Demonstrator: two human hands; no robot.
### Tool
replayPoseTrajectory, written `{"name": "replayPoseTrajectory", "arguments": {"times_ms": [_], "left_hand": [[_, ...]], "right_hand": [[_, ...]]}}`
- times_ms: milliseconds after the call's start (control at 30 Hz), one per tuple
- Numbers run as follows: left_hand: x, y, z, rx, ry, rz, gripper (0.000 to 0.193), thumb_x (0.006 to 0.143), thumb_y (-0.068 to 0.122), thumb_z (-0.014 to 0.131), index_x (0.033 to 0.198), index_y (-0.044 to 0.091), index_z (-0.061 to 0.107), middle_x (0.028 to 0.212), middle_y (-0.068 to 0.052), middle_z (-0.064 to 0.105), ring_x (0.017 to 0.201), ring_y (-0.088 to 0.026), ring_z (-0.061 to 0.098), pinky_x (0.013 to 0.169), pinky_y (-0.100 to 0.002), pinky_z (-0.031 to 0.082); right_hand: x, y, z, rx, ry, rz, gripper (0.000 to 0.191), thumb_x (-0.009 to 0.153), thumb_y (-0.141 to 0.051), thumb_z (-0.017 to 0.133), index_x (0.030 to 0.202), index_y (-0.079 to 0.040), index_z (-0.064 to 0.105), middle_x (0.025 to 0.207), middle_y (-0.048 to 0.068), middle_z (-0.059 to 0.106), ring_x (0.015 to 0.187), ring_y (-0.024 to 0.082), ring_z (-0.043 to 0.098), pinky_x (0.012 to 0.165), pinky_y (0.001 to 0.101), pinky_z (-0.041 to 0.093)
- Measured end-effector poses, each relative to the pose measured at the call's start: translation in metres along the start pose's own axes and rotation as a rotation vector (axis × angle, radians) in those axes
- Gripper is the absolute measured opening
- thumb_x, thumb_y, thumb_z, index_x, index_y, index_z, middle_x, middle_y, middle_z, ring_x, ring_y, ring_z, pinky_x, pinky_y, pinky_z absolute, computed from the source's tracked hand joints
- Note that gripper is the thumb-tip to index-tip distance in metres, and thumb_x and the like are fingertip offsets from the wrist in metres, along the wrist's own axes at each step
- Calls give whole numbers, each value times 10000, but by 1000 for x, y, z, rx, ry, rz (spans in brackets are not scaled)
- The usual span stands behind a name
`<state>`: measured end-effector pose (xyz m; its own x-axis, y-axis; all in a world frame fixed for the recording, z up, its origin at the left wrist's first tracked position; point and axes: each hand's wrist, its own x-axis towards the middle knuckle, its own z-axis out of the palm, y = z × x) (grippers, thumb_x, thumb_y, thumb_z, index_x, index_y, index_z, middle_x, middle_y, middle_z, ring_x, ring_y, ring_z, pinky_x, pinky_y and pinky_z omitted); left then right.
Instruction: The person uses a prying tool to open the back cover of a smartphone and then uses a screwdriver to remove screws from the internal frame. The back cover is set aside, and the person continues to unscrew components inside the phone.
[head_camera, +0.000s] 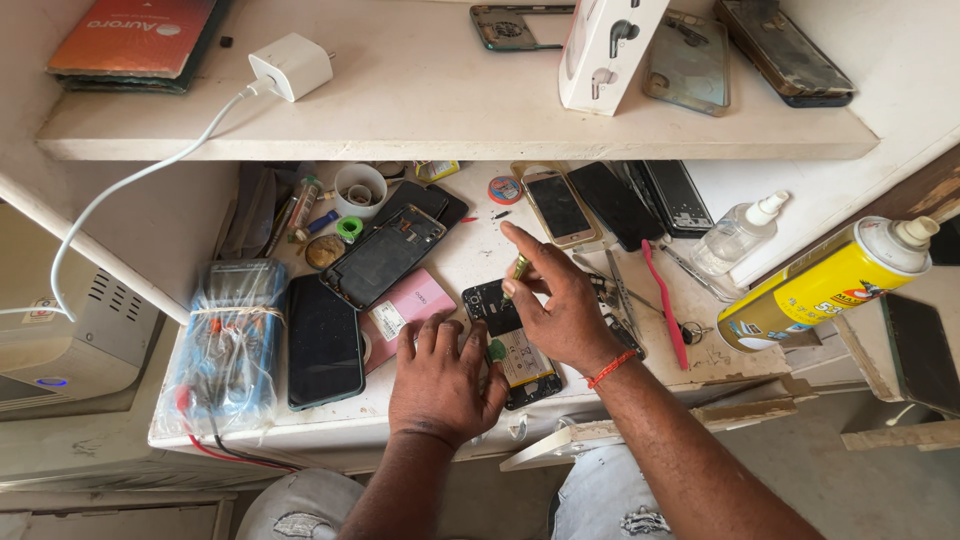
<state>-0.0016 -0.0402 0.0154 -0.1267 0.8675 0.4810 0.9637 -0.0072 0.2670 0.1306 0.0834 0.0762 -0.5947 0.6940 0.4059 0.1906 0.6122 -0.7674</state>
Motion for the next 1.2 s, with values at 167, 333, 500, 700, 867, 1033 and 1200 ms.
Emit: {"name": "replayPoseTrajectory", "arguments": {"times_ms": [167, 333, 500, 700, 867, 1033, 1200], "left_hand": [[1, 0, 1, 3, 21, 14, 581, 816, 414, 616, 1269, 53, 645, 1197, -190, 597, 1263, -378, 497, 1077, -636, 326], [0, 0, 0, -10, 22, 6, 578, 811, 408, 617, 1262, 49, 648, 1190, -191, 601, 1258, -372, 501, 1075, -629, 328], [1, 1, 0, -1, 1, 4, 579, 825, 411, 607, 1276, 49, 645, 1183, -190, 601, 1267, -370, 501, 1085, -627, 325], [0, 0, 1, 9, -6, -3, 585, 824, 414, 599, 1283, 55, 644, 1198, -195, 600, 1268, -381, 498, 1083, -633, 318], [0, 0, 2, 9, -5, 2, 591, 825, 419, 599, 1289, 54, 642, 1200, -196, 603, 1263, -387, 499, 1088, -637, 314], [0, -1, 1, -20, -10, 2, 572, 834, 409, 595, 1274, 47, 644, 1194, -190, 609, 1274, -377, 506, 1081, -621, 327], [1, 0, 2, 1, 36, 17, 581, 823, 417, 605, 1273, 52, 649, 1186, -191, 608, 1250, -385, 509, 1077, -628, 326]], "right_hand": [[1, 1, -1, -88, 36, -176, 638, 937, 12, 699, 1517, -113, 464, 1173, 108, 666, 1050, 157, 674, 854, 279, 584], [2, 4, 0, -26, 30, 5, 602, 970, -39, 683, 1533, -158, 506, 1064, 83, 706, 944, 138, 714, 883, 271, 639], [0, 4, -1, -43, 48, -56, 627, 952, -7, 627, 1542, -127, 452, 1102, 66, 708, 1006, 136, 696, 922, 287, 589], [1, 3, -2, -74, 62, -32, 604, 953, -7, 656, 1519, -148, 500, 1045, 63, 681, 927, 116, 703, 897, 274, 637], [0, 5, -4, -85, 57, -79, 617, 926, 22, 696, 1494, -123, 506, 1114, 89, 677, 917, 158, 679, 885, 300, 627], [1, 8, -2, 31, 54, -35, 623, 948, 48, 585, 1535, -117, 455, 1134, 70, 715, 1058, 150, 734, 946, 299, 616], [1, 7, -4, -46, 30, -39, 630, 928, 23, 662, 1514, -119, 479, 1099, 85, 693, 965, 165, 717, 921, 312, 616]]}}
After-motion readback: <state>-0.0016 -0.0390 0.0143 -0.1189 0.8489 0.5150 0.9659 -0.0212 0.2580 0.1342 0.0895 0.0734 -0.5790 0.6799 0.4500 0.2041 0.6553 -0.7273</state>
